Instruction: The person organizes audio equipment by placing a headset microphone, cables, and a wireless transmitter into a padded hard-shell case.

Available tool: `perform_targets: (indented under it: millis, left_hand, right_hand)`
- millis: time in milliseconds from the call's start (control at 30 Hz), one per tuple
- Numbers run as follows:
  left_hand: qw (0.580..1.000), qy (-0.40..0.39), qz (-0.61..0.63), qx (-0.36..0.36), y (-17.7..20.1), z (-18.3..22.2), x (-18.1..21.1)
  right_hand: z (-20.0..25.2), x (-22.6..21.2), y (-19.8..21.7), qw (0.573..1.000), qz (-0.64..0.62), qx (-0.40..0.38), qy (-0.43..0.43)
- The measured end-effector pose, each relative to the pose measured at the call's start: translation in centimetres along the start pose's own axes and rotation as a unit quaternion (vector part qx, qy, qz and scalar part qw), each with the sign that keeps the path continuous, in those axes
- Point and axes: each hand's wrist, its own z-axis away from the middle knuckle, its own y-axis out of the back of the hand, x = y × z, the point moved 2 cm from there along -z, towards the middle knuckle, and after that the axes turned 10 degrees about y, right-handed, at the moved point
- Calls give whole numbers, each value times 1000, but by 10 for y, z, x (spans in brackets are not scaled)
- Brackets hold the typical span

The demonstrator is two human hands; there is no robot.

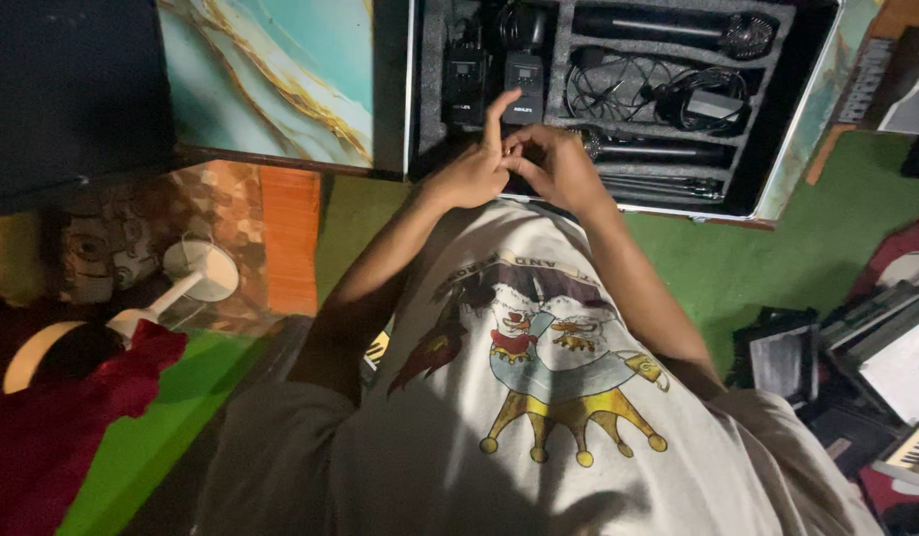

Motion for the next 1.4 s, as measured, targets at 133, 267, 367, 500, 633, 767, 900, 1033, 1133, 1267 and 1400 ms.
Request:
perform_targets:
  millis: [133,267,367,500,633,767,900,1033,1133,1267,1400]
  left_hand:
    - [998,-52,-17,11,5,2,8]
    - [980,143,-131,44,28,6,-4]
    - [970,130,-170,113,41,11,-12]
    - [967,39,-204,146,44,13,-18]
    - [958,-60,-244,139,46,22,-10]
    - [979,105,-149,96,40,22,-2]
    - [947,-24,-258,193,37,16,5]
    - [896,-81,-349,261,41,14,-6]
    - [883,-92,-383,255,39,12,-14]
    - [888,-43,-390,241,35,6,-20]
    - [879,-63,-386,274,33,18,-17]
  right_hand:
    - [3,2,-5,998,-18,30,-48]
    - [5,10,4,994,1,73,-80]
    - [9,19,11,993,18,88,-77]
    - [11,33,9,986,-23,111,-124]
    - [11,39,10,986,-26,125,-106]
    - [11,41,11,985,-23,117,-122]
    - [10,40,13,988,-19,108,-108]
    - [9,38,14,989,-19,103,-100]
    - [8,36,15,990,-10,92,-102]
    - [9,38,14,990,8,87,-111]
    - [11,39,13,990,-44,102,-91]
